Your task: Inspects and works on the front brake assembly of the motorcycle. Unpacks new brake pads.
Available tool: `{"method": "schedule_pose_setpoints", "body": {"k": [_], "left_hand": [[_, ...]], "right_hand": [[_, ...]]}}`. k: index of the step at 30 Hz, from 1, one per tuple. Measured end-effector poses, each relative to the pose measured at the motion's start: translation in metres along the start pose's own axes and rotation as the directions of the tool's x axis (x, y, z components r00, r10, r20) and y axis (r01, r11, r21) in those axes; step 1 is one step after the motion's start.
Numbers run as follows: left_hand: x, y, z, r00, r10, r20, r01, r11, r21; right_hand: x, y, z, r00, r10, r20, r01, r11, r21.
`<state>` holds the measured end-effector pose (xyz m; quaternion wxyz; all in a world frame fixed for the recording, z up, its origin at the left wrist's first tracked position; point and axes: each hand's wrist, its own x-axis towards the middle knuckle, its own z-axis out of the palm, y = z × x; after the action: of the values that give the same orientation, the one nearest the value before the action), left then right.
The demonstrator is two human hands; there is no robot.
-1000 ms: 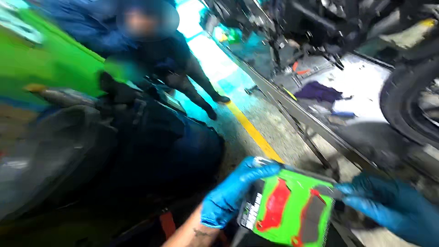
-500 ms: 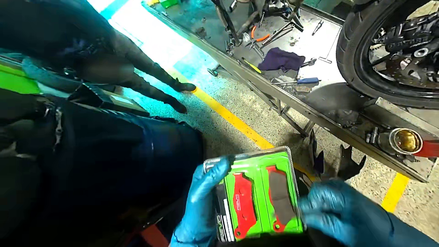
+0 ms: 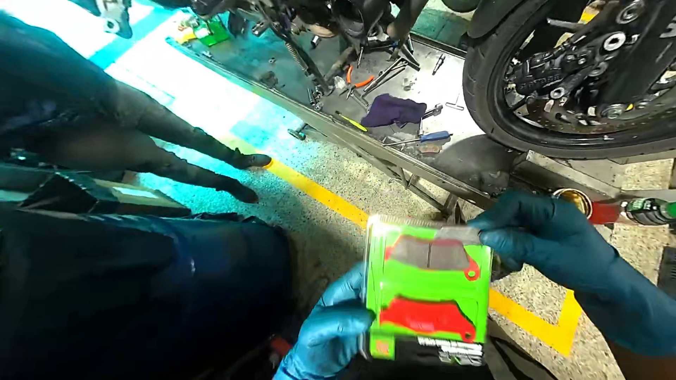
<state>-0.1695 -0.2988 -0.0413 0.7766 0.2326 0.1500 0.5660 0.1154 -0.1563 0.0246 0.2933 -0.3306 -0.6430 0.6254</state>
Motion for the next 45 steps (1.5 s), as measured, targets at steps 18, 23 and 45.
{"method": "schedule_pose_setpoints", "body": {"k": [18, 23, 45], "left_hand": [[0.013, 0.018, 0.036, 0.843, 0.040, -0.536, 0.177, 0.920, 0.348], [0.013, 0.017, 0.036, 0.810, 0.048, -0.585, 0.169, 0.935, 0.311], [0.013, 0.042, -0.003, 0.764, 0.045, -0.644, 0.052, 0.990, 0.131]], "right_hand": [[-0.033, 0.023, 0.024, 0.939, 0.099, 0.329, -0.060, 0.990, -0.126], [-0.059, 0.028, 0.044, 0.948, 0.080, 0.308, -0.050, 0.993, -0.104], [0.014, 0.144, 0.010, 0.699, 0.425, -0.574, -0.482, 0.874, 0.060]]}}
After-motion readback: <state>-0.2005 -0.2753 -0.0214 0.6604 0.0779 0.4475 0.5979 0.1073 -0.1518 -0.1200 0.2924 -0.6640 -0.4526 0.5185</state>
